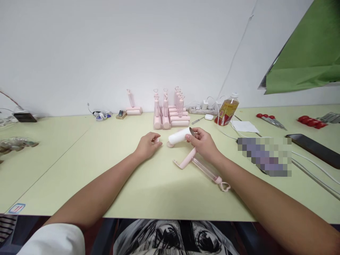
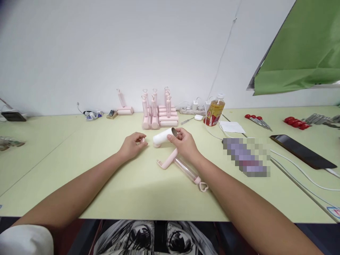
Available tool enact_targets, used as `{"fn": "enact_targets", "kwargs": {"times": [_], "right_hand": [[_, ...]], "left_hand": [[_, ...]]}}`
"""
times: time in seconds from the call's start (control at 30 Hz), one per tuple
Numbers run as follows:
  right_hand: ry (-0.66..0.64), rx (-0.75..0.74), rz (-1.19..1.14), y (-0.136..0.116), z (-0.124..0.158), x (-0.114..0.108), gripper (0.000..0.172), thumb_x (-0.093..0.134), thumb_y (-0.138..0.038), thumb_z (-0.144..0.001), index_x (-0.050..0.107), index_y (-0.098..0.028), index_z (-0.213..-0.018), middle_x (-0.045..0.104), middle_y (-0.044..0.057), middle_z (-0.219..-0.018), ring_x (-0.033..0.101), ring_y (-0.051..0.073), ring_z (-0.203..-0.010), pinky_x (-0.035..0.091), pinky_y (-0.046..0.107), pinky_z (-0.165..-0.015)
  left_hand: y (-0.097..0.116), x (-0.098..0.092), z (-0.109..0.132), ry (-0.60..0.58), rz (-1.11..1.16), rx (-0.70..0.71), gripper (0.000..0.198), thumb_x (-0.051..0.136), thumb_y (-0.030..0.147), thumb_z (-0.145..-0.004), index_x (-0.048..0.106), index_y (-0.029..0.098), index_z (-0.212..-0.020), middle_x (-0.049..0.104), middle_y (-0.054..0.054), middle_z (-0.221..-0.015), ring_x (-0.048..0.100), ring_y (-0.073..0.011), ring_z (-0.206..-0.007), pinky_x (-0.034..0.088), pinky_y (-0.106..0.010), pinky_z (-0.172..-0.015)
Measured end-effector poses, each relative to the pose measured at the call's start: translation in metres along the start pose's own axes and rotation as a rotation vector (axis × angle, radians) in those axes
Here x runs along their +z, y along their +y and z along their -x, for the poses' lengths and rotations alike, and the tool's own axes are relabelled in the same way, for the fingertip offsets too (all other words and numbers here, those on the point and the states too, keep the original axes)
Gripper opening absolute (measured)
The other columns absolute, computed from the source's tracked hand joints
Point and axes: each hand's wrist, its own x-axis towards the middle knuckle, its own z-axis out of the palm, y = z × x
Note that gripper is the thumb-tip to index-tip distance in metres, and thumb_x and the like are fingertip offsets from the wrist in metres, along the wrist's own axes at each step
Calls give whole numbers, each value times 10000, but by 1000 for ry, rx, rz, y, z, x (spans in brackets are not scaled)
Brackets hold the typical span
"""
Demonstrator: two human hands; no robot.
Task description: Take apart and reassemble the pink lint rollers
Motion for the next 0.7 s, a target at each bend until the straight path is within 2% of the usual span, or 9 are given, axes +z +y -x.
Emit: {"fn": "enact_targets", "kwargs": {"times": [0.13, 0.27, 0.33, 0.4, 0.5, 0.6, 0.7], "right_hand": [[66, -23, 264, -8, -1, -10, 347, 712, -460, -699, 626, -178, -884, 521, -37, -630, 433, 110, -552, 313, 238, -495], [44, 5, 456, -10, 0, -12, 304, 696, -446, -706, 652, -192, -868, 520, -33, -615, 454, 121, -542, 311, 238, -479], [34, 2, 475, -8, 0, -10, 298, 683, -438, -715, 660, -195, -885, 553, -22, -639, 486, 131, -560, 329, 242, -489], [28, -17, 467, -5, 0, -8, 305, 670, -434, -725, 668, -195, -914, 567, -17, -649, 502, 138, -572, 343, 247, -500], [14, -21, 427, -2, 0, -3, 356, 656, -418, -737, 662, -191, -1012, 571, -19, -655, 514, 145, -587, 364, 261, -527], [4, 3, 401, 1, 2, 1, 453, 658, -392, -735, 616, -185, -1136, 598, -17, -689, 548, 162, -640, 401, 282, -585], [-10, 13, 395, 3, 3, 4, 497, 659, -358, -732, 585, -183, -1192, 640, -3, -737, 572, 176, -692, 422, 300, -639]], "left_hand": [[-2, 8, 0, -135, -235, 108, 424, 693, 248, -754, 590, 187, -1161, 652, -92, -1101, 623, -255, -989, 508, -423, -870], [2, 10, 1, -222, -305, 155, 262, 660, 274, -800, 634, 189, -1046, 619, -99, -1143, 627, -238, -927, 511, -394, -823], [9, 10, 5, -244, -368, 223, 241, 632, 318, -831, 660, 203, -1041, 603, -103, -1163, 605, -254, -964, 487, -422, -868], [18, 11, 12, -255, -447, 298, 301, 590, 363, -865, 657, 242, -1132, 596, -106, -1167, 567, -284, -1026, 448, -467, -912], [27, 13, 20, -302, -497, 360, 307, 518, 385, -907, 650, 297, -1170, 595, -101, -1184, 529, -292, -1045, 426, -482, -904], [26, 14, 22, -337, -526, 347, 292, 463, 380, -932, 668, 304, -1125, 594, -91, -1226, 506, -299, -1077, 415, -488, -901], [19, 14, 16, -333, -523, 320, 325, 428, 367, -945, 641, 302, -1181, 580, -87, -1282, 488, -317, -1150, 406, -510, -920]]}}
